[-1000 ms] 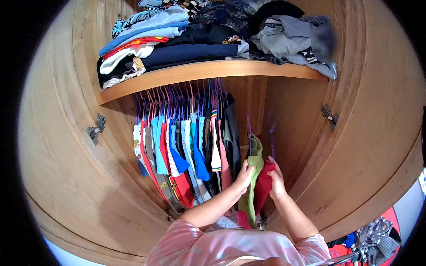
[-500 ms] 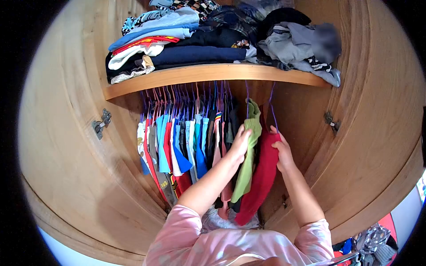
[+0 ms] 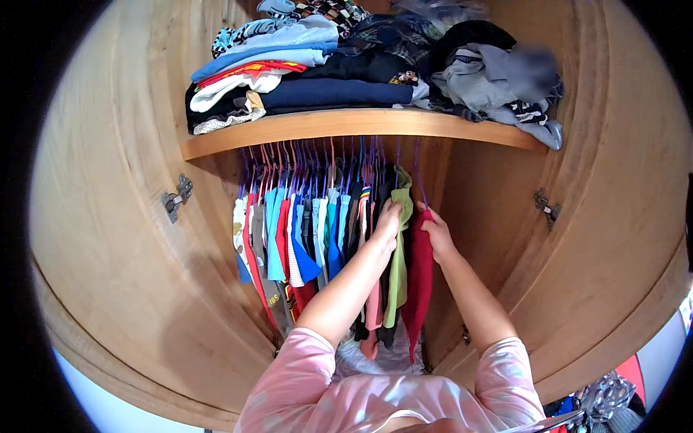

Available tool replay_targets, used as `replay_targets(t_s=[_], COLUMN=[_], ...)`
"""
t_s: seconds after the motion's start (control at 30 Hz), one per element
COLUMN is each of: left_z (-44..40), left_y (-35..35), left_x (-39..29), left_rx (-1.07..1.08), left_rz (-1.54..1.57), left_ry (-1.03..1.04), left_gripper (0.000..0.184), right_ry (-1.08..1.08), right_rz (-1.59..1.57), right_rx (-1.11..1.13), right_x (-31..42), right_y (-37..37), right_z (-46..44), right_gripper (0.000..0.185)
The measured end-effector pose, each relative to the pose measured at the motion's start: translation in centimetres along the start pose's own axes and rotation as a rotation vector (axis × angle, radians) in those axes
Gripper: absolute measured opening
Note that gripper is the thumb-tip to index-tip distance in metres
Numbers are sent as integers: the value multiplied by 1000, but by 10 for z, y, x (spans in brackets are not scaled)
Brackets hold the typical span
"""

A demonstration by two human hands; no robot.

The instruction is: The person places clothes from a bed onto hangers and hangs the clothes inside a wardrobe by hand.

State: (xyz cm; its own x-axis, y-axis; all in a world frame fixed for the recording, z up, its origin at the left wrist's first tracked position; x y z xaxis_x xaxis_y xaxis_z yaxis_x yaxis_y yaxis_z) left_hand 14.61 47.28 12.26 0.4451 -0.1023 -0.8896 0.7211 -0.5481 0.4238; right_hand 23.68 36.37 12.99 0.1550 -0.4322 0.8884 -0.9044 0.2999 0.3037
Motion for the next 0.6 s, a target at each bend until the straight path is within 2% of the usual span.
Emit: replay_targets(t_s=[0.1,0.13,0.17,0.23,0.33,0.43,0.47,0.5,0.6], left_z=[-10,18,36,27,26,26,29,41,84], left_y=[-13,-1,6,-1,-11,-29,-34,-29,-23], left_x=[8,-19,-35,-21,-8,5,10,8,1], left_rx=[31,3,-47,-77,-22,-8,58,79,-16], left_rz=[31,-23,8,-51,-114,-157,-117,-84,-436], left_ry=[91,85,-23,85,28,110,106,147,447], left_gripper=[37,43,48,40,45,54,54,54,54], right_ry=[-41,-52,-73,-116,-45,-76,-78,-101,-149], right_rz=[32,37,80,164,228,262,321,389,547], right_rx=[67,94,72,26,3,-65,-104,-115,-139], right_x=[-8,-9,-17,-33,-27,-31,-31,-34,-38], right_y=[4,6,4,1,0,-5,-9,-12,-23], right_z=[-2,-2,-6,-14,-4,2,9,12,30], right_gripper=[54,53,53,52,50,49,51,53,57])
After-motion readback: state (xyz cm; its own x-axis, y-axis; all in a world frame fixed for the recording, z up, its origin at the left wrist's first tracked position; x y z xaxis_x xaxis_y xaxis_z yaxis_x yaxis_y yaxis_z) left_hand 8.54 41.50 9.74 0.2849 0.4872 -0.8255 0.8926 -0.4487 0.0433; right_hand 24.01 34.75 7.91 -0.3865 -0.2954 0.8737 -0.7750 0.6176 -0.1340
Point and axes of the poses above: each hand's wrist, its own z-axis away from the middle knuckle, its own y-axis out of the palm, x = y × z, the point moved 1 cm from there along -z, towards the middle knuckle, and after that the axes turned 3 degrees about -y, right-handed, at the moved point
